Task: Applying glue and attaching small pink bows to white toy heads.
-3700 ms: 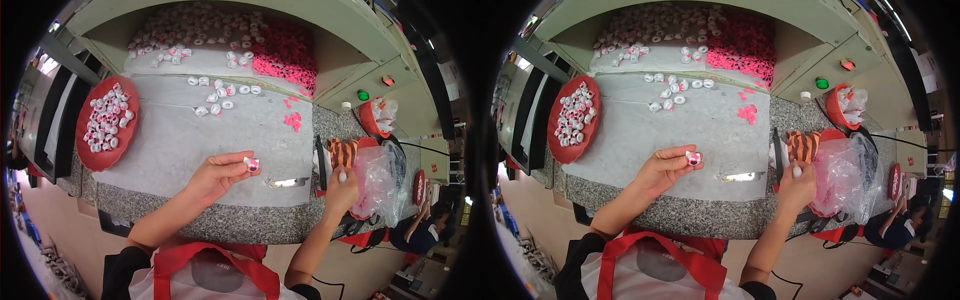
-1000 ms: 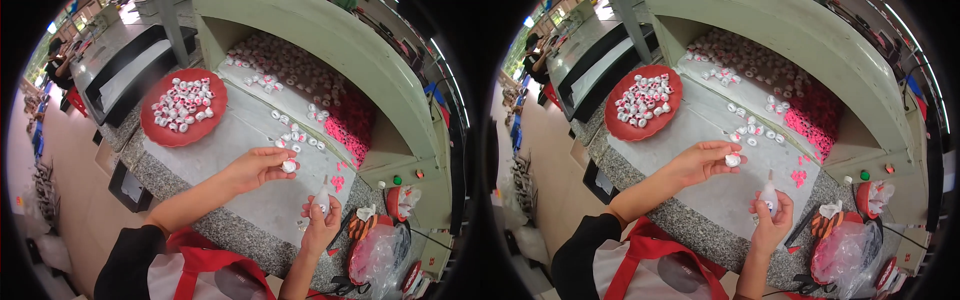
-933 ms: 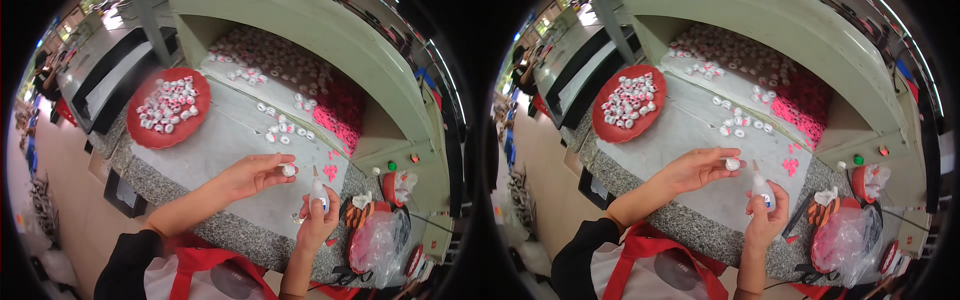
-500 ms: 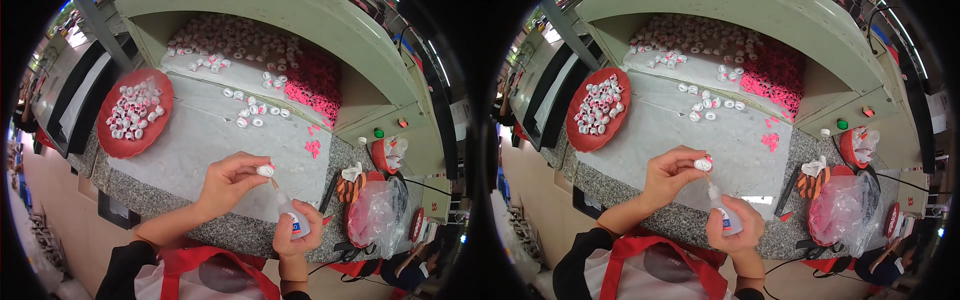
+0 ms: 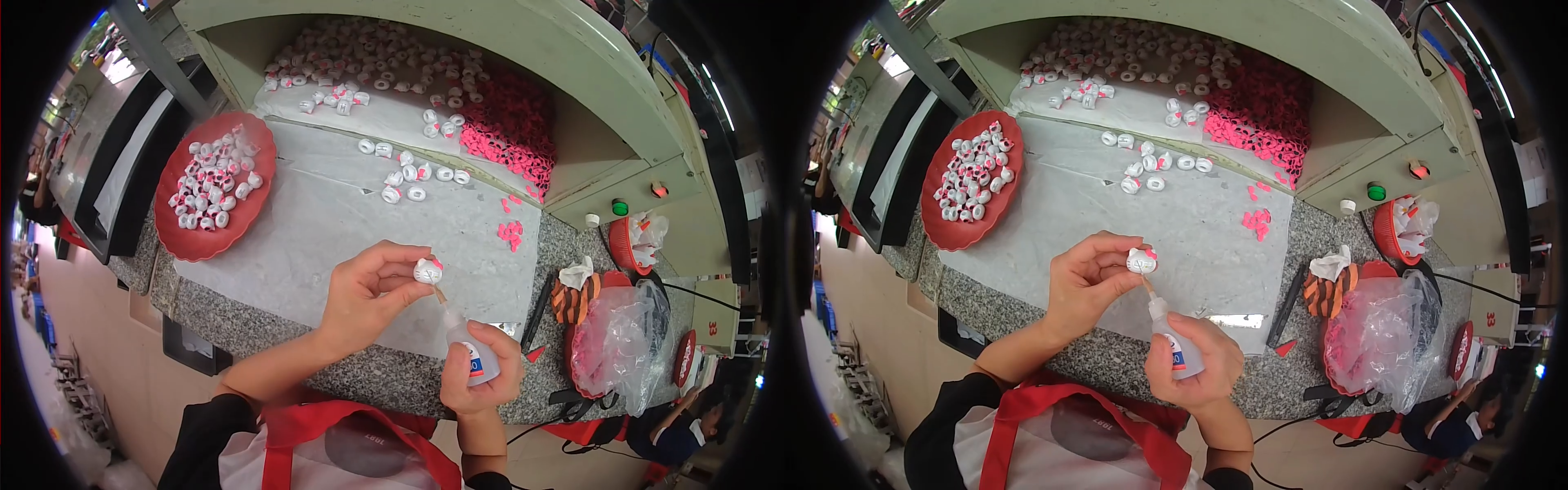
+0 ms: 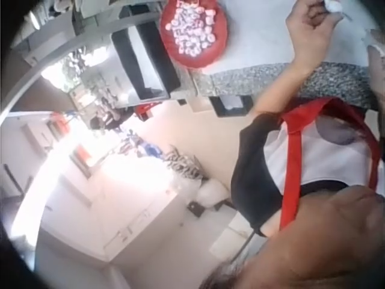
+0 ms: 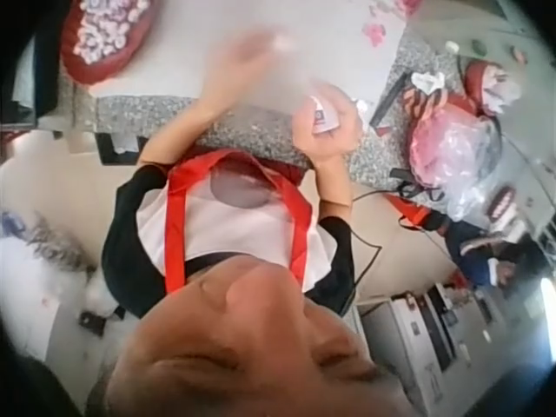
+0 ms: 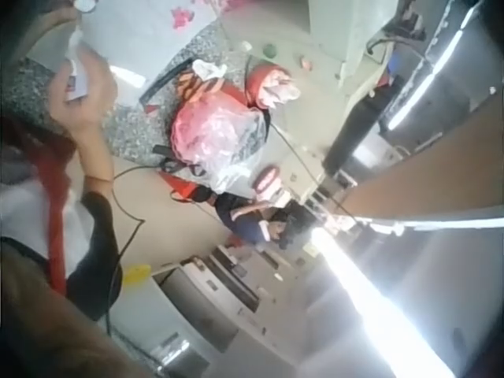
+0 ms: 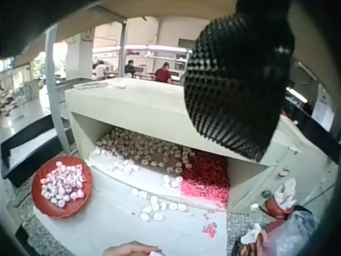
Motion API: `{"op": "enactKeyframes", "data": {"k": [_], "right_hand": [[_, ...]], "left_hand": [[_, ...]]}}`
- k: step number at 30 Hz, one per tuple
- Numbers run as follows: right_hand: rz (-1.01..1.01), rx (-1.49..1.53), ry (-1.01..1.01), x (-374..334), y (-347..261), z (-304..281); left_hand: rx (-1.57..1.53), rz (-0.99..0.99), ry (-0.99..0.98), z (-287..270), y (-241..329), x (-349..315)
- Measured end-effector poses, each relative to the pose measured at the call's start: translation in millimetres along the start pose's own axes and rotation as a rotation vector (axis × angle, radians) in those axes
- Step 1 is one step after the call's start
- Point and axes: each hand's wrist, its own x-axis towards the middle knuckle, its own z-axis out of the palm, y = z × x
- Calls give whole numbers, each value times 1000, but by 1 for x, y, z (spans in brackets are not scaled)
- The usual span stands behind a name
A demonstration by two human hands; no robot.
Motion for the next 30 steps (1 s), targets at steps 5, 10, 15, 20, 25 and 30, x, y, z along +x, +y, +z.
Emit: {"op": "enactKeyframes", "data": {"k": [5, 10, 15, 20, 25, 30], "right_hand": [[-23, -19, -7, 0, 0, -2], [-43, 28, -15, 2, -2, 2], [76, -37, -61, 0, -7, -6], [-31, -19, -38, 4, 0, -5], [-37, -17, -28, 4, 2, -4], [77, -32, -41, -2, -4, -4]], "left_hand": [[8, 21, -11, 0, -1, 0], [70, 93, -17, -3, -2, 1], [92, 101, 1, -3, -1, 3], [1, -34, 6, -3, 2, 3], [-12, -70, -16, -3, 2, 4], [-40, -79, -36, -3, 1, 4]]}}
